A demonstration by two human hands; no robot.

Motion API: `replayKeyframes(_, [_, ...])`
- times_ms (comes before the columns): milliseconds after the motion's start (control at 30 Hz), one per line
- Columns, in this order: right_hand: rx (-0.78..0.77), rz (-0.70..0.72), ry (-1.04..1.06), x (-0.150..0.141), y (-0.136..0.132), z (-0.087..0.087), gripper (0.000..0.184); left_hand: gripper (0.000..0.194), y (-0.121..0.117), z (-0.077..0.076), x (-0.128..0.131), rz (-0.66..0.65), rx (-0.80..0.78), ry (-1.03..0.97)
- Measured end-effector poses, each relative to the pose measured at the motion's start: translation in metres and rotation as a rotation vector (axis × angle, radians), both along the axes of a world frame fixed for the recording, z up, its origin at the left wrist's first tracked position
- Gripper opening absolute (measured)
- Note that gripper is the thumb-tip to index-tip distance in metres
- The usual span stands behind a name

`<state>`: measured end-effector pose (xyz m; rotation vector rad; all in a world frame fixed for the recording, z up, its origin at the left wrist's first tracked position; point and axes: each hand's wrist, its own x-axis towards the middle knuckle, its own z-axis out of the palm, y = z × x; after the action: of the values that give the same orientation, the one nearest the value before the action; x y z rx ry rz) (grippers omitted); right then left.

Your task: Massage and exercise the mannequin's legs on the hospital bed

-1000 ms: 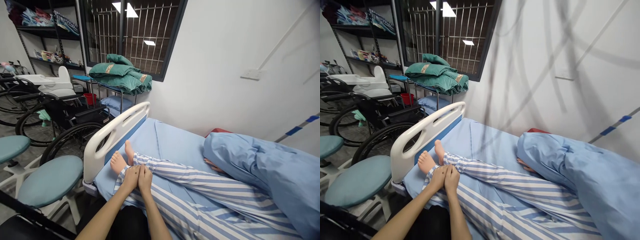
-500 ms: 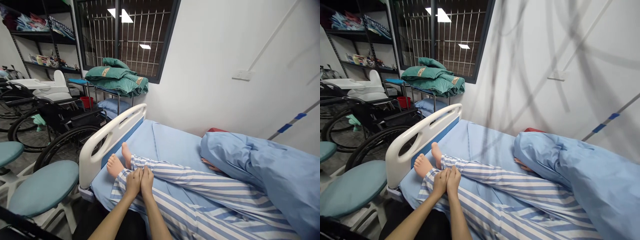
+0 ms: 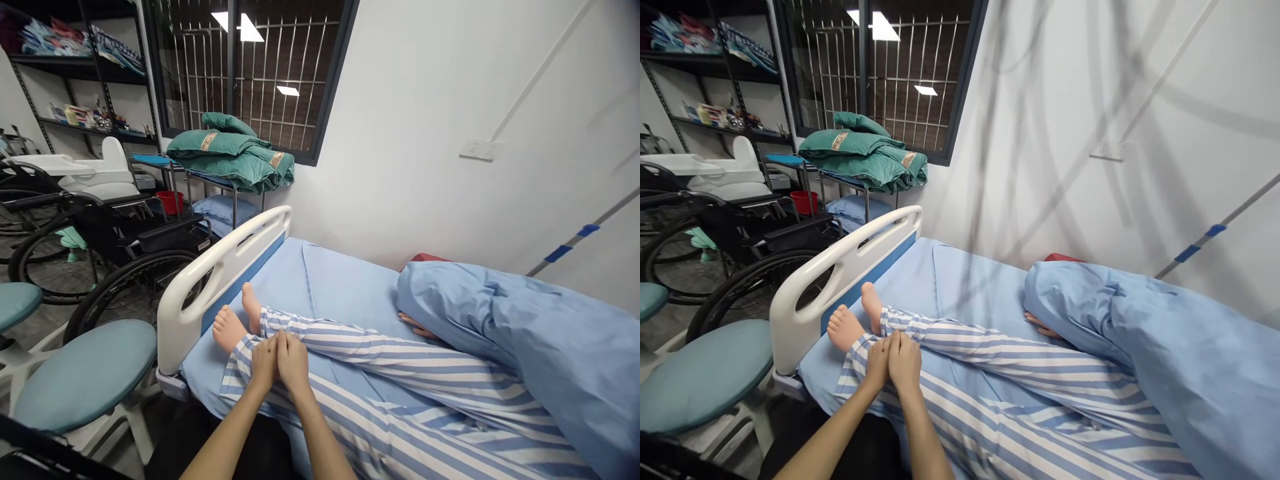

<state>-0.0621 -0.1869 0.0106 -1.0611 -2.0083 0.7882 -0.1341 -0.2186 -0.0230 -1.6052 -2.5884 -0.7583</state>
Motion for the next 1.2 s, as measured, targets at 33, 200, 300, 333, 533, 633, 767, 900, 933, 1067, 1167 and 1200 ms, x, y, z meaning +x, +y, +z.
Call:
replayKeyframes(33, [0.002, -0.029, -0.004, 0.000, -0.001, -0.003, 0.044, 0.026, -0.001, 0.000, 0.000, -0.012, -0.002, 0.003])
replayKeyframes(200, [0.028, -0.137, -0.063, -0.001, -0.001, -0.018, 0.045, 0.030, -0.003, 0.000, 0.001, -0.001, 0.049, -0.012])
replayKeyframes(300, [0.028, -0.114, -0.065, -0.002, 0.000, -0.016, 0.045, 0.028, -0.001, 0.003, -0.001, 0.018, 0.100, -0.114])
replayKeyframes(333, [0.025, -0.108, -0.054, -0.002, 0.000, -0.015, 0.045, 0.027, 0.001, 0.005, -0.002, 0.024, 0.135, -0.185])
replayKeyframes(533, [-0.004, -0.096, -0.010, 0.000, 0.001, -0.016, 0.048, 0.037, 0.018, 0.032, 0.001, -0.001, 0.545, -0.883])
replayKeyframes(633, [-0.065, -0.093, 0.051, 0.002, 0.003, -0.018, 0.047, 0.036, 0.021, 0.033, 0.010, -0.010, 0.615, -0.929])
replayKeyframes(767, [-0.099, -0.148, 0.130, 0.003, 0.006, -0.018, 0.048, 0.032, 0.018, 0.014, 0.014, 0.015, 0.445, -0.601])
replayKeyframes(900, [-0.094, -0.177, 0.162, 0.001, 0.008, -0.020, 0.048, 0.030, 0.015, -0.001, 0.012, 0.030, 0.259, -0.351])
replayKeyframes(933, [-0.099, -0.175, 0.159, 0.001, 0.009, -0.020, 0.048, 0.031, 0.015, -0.001, 0.013, 0.040, 0.231, -0.324])
replayKeyframes(1067, [-0.095, -0.131, 0.139, 0.005, 0.010, -0.012, 0.046, 0.031, 0.014, 0.003, 0.016, 0.089, 0.176, -0.242])
replayKeyframes(1167, [-0.049, -0.085, 0.116, 0.011, 0.007, 0.003, 0.044, 0.032, 0.013, 0.006, 0.018, 0.086, 0.155, -0.230])
replayKeyframes(1200, [-0.036, -0.074, 0.103, 0.013, 0.005, 0.007, 0.045, 0.031, 0.013, 0.007, 0.018, 0.066, 0.144, -0.234])
